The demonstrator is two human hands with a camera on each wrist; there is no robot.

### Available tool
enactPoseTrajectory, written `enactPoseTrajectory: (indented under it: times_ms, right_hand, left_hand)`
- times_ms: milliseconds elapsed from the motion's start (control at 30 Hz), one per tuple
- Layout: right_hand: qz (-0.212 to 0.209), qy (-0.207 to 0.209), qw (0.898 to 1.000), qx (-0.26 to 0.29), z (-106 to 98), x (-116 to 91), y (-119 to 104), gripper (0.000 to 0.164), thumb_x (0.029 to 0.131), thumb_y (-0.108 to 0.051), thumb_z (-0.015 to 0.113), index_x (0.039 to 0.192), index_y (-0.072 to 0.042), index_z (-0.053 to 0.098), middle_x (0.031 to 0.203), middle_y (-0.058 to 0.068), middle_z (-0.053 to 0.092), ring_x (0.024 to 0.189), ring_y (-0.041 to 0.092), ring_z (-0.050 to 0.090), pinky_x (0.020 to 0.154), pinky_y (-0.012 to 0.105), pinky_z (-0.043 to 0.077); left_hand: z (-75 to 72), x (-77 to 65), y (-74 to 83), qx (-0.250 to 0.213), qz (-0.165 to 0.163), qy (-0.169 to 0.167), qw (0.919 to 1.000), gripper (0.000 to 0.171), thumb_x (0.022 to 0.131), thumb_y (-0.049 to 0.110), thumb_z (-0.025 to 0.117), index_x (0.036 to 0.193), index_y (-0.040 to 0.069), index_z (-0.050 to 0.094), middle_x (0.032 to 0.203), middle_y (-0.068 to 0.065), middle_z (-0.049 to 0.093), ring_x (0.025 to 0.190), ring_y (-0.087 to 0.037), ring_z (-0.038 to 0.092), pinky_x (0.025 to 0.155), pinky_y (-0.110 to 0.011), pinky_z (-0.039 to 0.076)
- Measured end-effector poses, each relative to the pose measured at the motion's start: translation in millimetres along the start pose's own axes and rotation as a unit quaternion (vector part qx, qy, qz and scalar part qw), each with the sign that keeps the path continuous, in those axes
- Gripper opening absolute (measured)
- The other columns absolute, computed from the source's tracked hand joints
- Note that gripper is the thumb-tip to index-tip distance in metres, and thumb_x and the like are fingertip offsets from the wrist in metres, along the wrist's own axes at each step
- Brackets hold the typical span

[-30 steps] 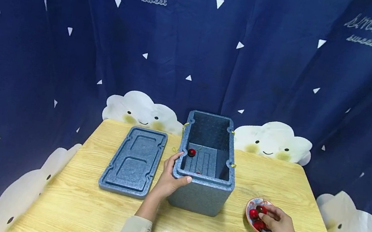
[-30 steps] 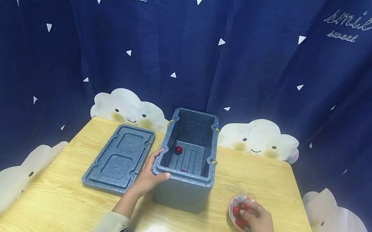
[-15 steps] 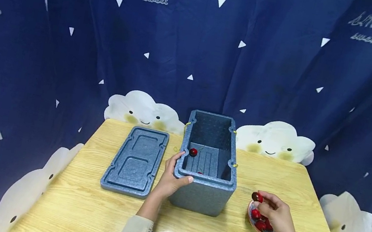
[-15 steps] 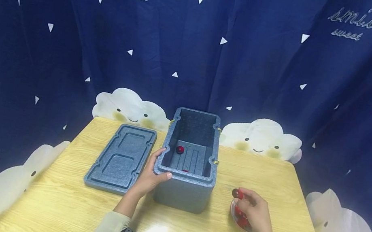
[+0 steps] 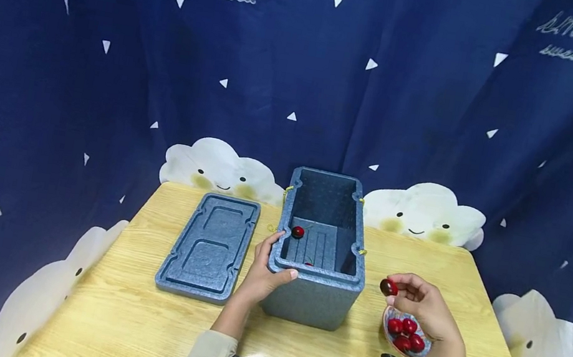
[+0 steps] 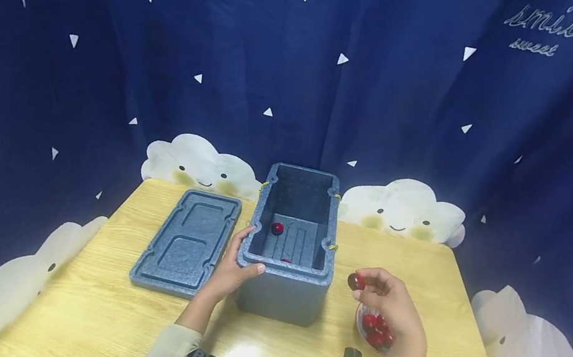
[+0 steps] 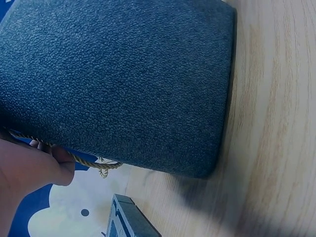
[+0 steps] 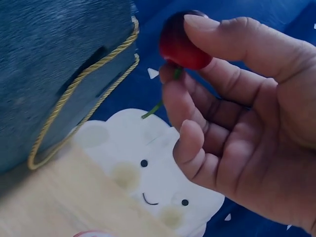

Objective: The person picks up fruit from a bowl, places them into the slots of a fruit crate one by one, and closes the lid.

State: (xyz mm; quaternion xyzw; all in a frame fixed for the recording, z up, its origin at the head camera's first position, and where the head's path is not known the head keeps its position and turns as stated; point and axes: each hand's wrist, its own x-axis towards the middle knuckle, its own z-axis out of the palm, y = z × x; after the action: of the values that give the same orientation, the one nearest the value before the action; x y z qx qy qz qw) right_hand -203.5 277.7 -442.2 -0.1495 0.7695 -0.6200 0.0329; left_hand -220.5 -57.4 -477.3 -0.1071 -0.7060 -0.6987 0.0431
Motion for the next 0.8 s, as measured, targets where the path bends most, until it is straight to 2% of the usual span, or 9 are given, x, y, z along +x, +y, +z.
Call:
enactPoseTrajectory:
  times_ms: [100,200,333,600,800]
  right_hand:
    - [0.001,-0.015,1.0,-0.008,-6.3,5.0,-4.5,0.033,0.08,0.005,0.067,0.11,0.013,0.053,0.09,0.011,0.062,0.074,0.017,0.057,0.061,0.028,0.051]
    - [0.003,-0.026,1.0,-0.013,-12.4,8.2,-8.9,0.033,0.08,0.004,0.067,0.109,0.011,0.054,0.091,0.009,0.062,0.075,0.018,0.057,0.063,0.028,0.05]
    - [-0.006,-0.043,0.999,-0.012,-18.4,12.5,-17.3,0.033,0.081,0.004,0.066,0.11,0.011,0.053,0.093,0.009,0.064,0.076,0.018,0.058,0.065,0.028,0.05]
    - [-0.035,-0.088,0.995,-0.013,-16.9,27.6,-34.3,0.034,0.081,0.005,0.065,0.112,0.012,0.052,0.096,0.013,0.064,0.081,0.021,0.06,0.069,0.029,0.051]
    - [-0.039,-0.097,0.994,-0.018,-13.2,41.2,-44.8,0.034,0.082,0.004,0.066,0.112,0.011,0.053,0.096,0.014,0.063,0.082,0.023,0.059,0.071,0.03,0.051]
  left_hand:
    - [-0.1,-3.8,12.7,-0.001,0.001,-0.003,1.0,0.083,0.071,0.01,0.074,0.142,0.01,0.032,0.137,-0.018,0.022,0.124,-0.034,0.03,0.1,-0.048,0.024]
    - [0.4,-5.6,16.2,-0.001,0.002,-0.003,1.0,0.082,0.071,0.008,0.073,0.142,0.009,0.032,0.137,-0.019,0.022,0.124,-0.035,0.029,0.1,-0.05,0.023]
    - [1.5,-6.2,16.4,-0.001,0.008,0.0,1.0,0.081,0.071,0.007,0.073,0.141,0.009,0.033,0.137,-0.019,0.022,0.125,-0.036,0.028,0.1,-0.051,0.023]
    - [1.2,-8.6,18.3,0.004,-0.009,-0.008,0.9999,0.081,0.073,0.01,0.074,0.143,0.011,0.032,0.137,-0.018,0.023,0.124,-0.035,0.029,0.1,-0.047,0.024]
    - [-0.2,-7.0,16.4,0.014,0.002,-0.007,0.9999,0.081,0.073,0.01,0.074,0.142,0.01,0.033,0.138,-0.019,0.023,0.123,-0.036,0.031,0.099,-0.047,0.025]
